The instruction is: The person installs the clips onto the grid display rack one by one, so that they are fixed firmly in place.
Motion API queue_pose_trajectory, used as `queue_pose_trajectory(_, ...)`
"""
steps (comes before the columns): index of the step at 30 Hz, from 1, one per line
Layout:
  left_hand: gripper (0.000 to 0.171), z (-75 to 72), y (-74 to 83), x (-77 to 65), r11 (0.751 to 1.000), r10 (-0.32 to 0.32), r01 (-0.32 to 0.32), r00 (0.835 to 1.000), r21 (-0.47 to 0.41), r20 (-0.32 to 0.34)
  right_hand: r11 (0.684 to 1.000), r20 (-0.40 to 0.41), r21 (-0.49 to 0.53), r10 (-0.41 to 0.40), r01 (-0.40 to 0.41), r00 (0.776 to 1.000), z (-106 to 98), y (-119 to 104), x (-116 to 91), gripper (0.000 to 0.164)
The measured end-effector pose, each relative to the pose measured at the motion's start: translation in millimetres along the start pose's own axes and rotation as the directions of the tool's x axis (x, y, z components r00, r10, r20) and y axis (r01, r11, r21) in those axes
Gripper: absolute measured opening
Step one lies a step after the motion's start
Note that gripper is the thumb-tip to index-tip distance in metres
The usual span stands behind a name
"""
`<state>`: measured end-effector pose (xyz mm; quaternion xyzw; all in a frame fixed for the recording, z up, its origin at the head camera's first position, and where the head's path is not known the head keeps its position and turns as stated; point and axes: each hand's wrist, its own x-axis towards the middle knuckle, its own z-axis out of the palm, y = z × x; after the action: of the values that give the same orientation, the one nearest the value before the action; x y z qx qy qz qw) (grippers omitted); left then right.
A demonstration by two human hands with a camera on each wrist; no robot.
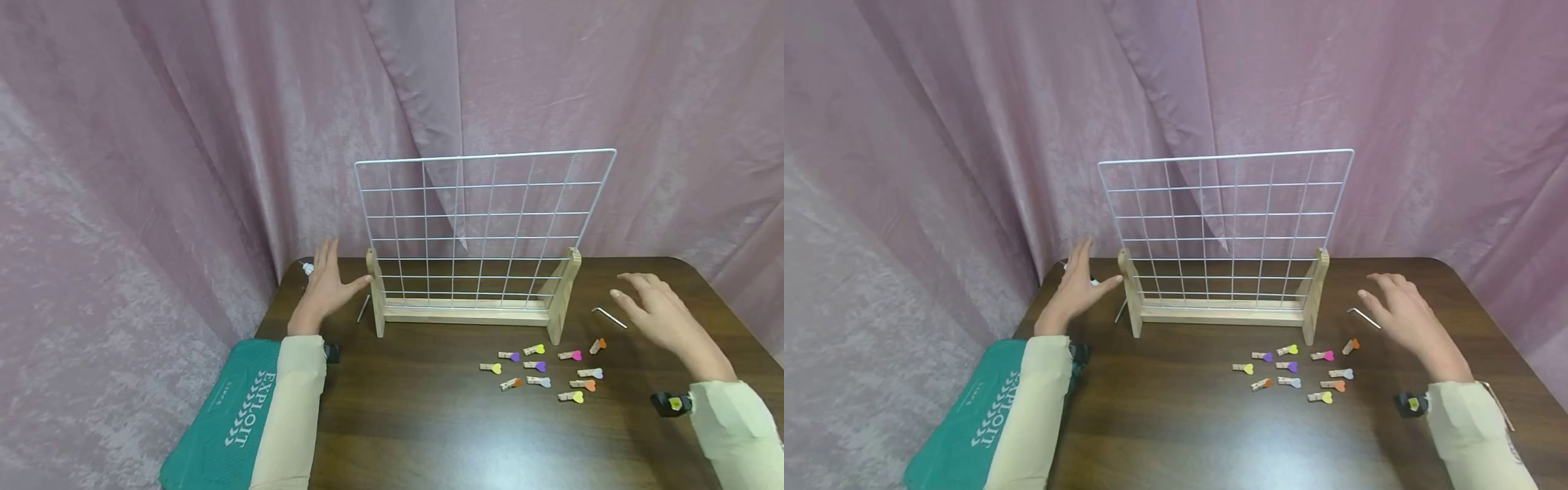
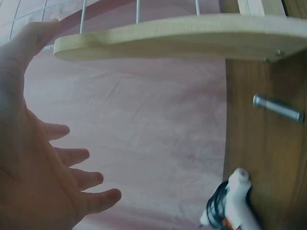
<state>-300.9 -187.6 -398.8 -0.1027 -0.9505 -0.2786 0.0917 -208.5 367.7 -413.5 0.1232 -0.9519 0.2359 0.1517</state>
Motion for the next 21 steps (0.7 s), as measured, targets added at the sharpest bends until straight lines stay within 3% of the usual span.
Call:
queue_pose_trajectory(5, 0.102, 8.4, 5.6, -3.2, 0.991, -0.014, 0.012, 1.0, -0.133, -0.015, 0.999, 0.038, -0.03, -0.037, 0.038, 0.999, 16, 18, -7, 0.028)
queue_pose_trajectory(10, 0.085, 20.7, 12.8, -4.0, 0.97, 0.015, -0.045, 0.992, -0.239, -0.125, 0.998, 0.132, -0.026, -0.044, 0.048, 0.99, 34, 31, -13, 0.026)
queue_pose_trajectory(16, 0.07, 38.7, 19.8, -3.7, 0.936, 0.013, -0.082, 0.98, -0.342, -0.198, 1.0, 0.257, 0.0, -0.006, 0.007, 0.966, 53, 39, -18, 0.023)
queue_pose_trajectory(21, 0.062, 53.1, 22.7, -0.3, 0.902, -0.01, -0.093, 0.972, -0.422, -0.237, 1.0, 0.279, 0.004, 0.001, -0.003, 0.96, 59, 43, -18, 0.02)
